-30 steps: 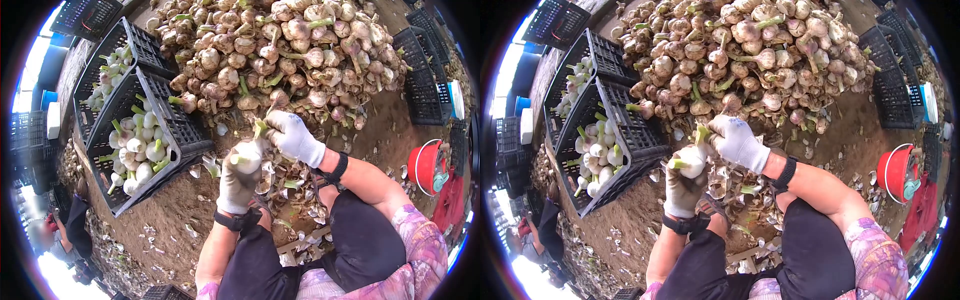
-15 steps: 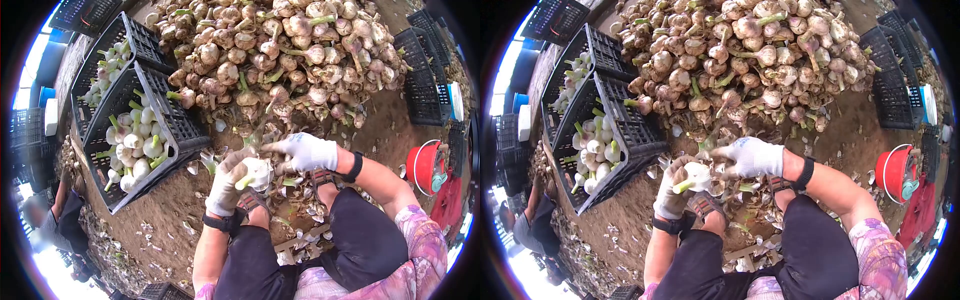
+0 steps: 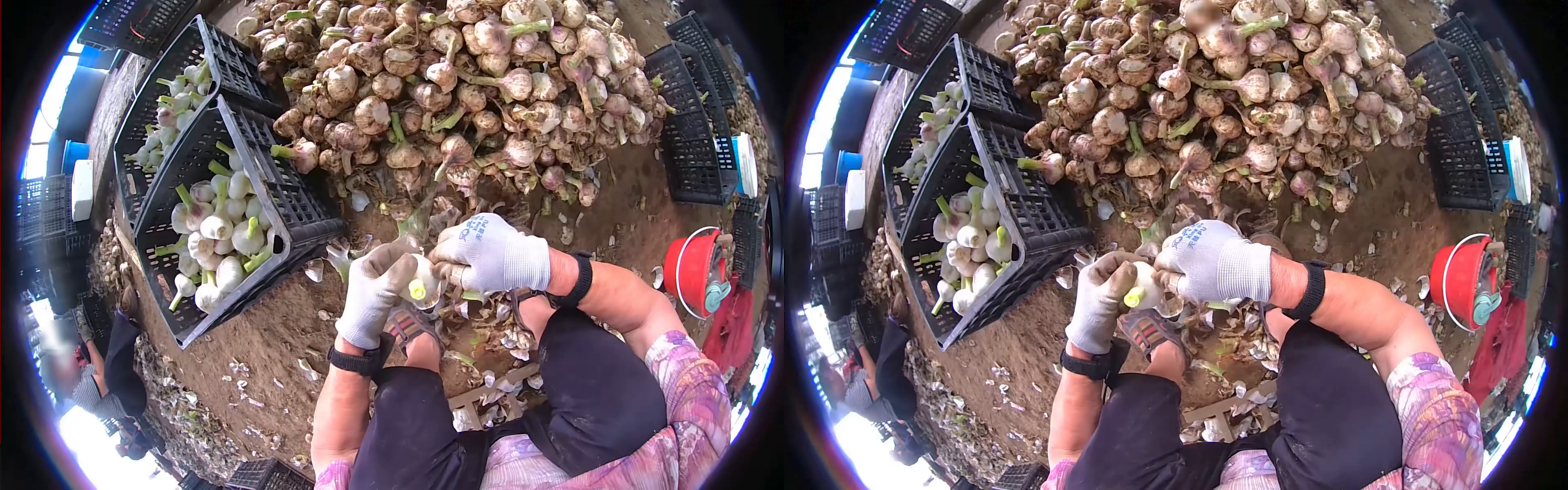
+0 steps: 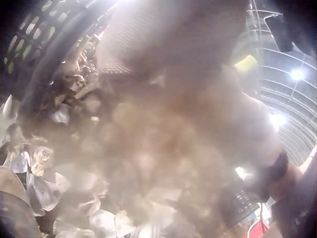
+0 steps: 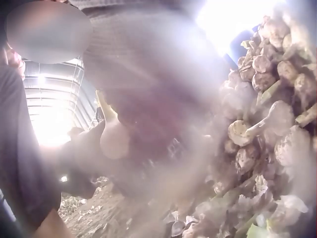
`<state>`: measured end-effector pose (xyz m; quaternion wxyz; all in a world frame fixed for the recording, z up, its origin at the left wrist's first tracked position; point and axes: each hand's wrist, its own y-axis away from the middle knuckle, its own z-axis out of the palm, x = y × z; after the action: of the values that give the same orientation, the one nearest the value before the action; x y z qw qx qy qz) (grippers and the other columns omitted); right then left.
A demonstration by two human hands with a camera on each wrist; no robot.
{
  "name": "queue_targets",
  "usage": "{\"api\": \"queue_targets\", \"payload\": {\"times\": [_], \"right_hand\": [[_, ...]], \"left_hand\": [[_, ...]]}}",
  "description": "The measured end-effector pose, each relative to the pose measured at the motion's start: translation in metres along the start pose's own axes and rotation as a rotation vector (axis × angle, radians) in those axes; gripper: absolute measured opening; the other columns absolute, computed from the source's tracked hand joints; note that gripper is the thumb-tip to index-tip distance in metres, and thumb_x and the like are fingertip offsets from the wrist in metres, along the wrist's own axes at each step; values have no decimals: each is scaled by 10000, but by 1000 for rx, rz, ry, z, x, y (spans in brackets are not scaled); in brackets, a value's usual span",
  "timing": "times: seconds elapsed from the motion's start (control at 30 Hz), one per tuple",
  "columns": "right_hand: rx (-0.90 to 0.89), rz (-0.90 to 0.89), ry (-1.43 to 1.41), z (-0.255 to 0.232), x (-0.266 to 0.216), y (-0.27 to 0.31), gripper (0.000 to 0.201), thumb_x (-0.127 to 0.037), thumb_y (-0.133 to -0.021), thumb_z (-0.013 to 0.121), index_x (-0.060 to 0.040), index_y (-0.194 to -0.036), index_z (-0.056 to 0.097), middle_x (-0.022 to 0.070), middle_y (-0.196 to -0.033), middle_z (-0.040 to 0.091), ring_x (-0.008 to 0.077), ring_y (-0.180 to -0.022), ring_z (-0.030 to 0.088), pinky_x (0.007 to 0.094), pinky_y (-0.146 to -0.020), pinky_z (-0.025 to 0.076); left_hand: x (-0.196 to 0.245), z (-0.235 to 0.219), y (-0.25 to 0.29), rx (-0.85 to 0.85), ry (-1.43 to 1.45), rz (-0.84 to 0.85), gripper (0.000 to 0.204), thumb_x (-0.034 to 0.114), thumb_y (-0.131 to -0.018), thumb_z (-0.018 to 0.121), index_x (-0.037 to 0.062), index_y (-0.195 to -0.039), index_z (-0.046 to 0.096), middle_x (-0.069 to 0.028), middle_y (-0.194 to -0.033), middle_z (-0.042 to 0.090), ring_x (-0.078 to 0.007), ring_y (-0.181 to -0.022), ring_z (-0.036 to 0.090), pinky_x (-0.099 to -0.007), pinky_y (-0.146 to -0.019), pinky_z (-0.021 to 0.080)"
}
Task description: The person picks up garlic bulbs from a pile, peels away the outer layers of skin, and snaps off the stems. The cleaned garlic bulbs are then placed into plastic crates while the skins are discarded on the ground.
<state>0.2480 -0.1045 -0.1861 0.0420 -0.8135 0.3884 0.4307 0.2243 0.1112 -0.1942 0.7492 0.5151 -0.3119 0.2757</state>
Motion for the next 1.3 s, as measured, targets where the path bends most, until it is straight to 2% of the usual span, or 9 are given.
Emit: {"api": "queue_targets", "payload": {"times": [0.2, 0.37, 0.5, 0.57, 0.7, 0.93, 1.03, 1.17, 1.3], "right_hand": [[141, 59, 143, 21, -2, -2, 177, -188, -791, 617, -87, -919, 684, 91, -818, 644, 289, -741, 643, 371, -646, 505], [251, 233, -525, 31, 8, -5, 171, -96, -822, 583, 8, -938, 653, 131, -807, 675, 210, -712, 655, 312, -660, 508], [328, 198, -656, 41, 3, -4, 162, -65, -804, 591, 14, -937, 641, 133, -815, 655, 235, -737, 651, 326, -665, 504], [400, 20, -400, 45, 0, -5, 154, -107, -796, 601, -23, -916, 645, 125, -832, 643, 282, -743, 640, 357, -654, 504], [423, -66, -243, 49, -5, -4, 107, -68, -773, 601, -33, -872, 622, 124, -815, 616, 321, -744, 623, 384, -652, 500], [488, 273, -147, 67, 50, -7, 164, -179, -807, 590, -34, -837, 663, 160, -813, 646, 331, -759, 641, 394, -671, 499], [321, 467, -329, 52, 55, 4, 181, -187, -812, 572, -26, -819, 654, 175, -766, 631, 334, -739, 633, 400, -667, 489], [97, 176, -157, 49, 45, 4, 469, -387, -820, 643, -36, -1128, 603, 196, -1107, 615, 337, -1077, 571, 377, -884, 462], [262, 197, -760, 47, -2, -12, 515, -314, -767, 744, 9, -1132, 576, 151, -1022, 619, 288, -1003, 591, 327, -869, 467]], "left_hand": [[-1, 1, 0, 52, -142, -68, 371, 358, -871, 663, 6, -991, 665, -23, -870, 656, -78, -736, 603, -221, -651, 487], [-28, -10, -13, 36, 216, 12, 516, 464, -913, 555, 16, -1168, 583, -65, -971, 664, -137, -787, 642, -259, -638, 504], [-36, -6, -17, 34, 599, 5, 660, 535, -923, 491, 16, -1328, 450, -119, -1138, 635, -214, -901, 647, -343, -752, 531], [-29, 5, -10, 19, 710, 65, 700, 546, -915, 507, 6, -1352, 423, -111, -1161, 619, -214, -908, 644, -327, -771, 526], [-30, 4, -5, 83, -65, 142, 605, 441, -937, 538, -22, -1318, 454, -88, -1094, 627, -172, -914, 632, -286, -751, 520], [-39, 5, -17, -35, 336, 203, 489, 226, -929, 498, -82, -1308, 463, -171, -1186, 605, -223, -1002, 618, -332, -896, 485], [-34, -3, -12, -43, 697, 204, 485, 220, -936, 409, -83, -1312, 454, -251, -1268, 543, -360, -1165, 547, -446, -1019, 430], [-27, -12, -8, 34, 721, 210, 500, 225, -943, 421, -53, -1358, 413, -217, -1346, 491, -359, -1233, 490, -462, -1058, 385], [-29, 3, -9, 2, 510, 333, 506, 237, -953, 423, -37, -1379, 398, -188, -1355, 490, -319, -1239, 487, -435, -1045, 397]]}}
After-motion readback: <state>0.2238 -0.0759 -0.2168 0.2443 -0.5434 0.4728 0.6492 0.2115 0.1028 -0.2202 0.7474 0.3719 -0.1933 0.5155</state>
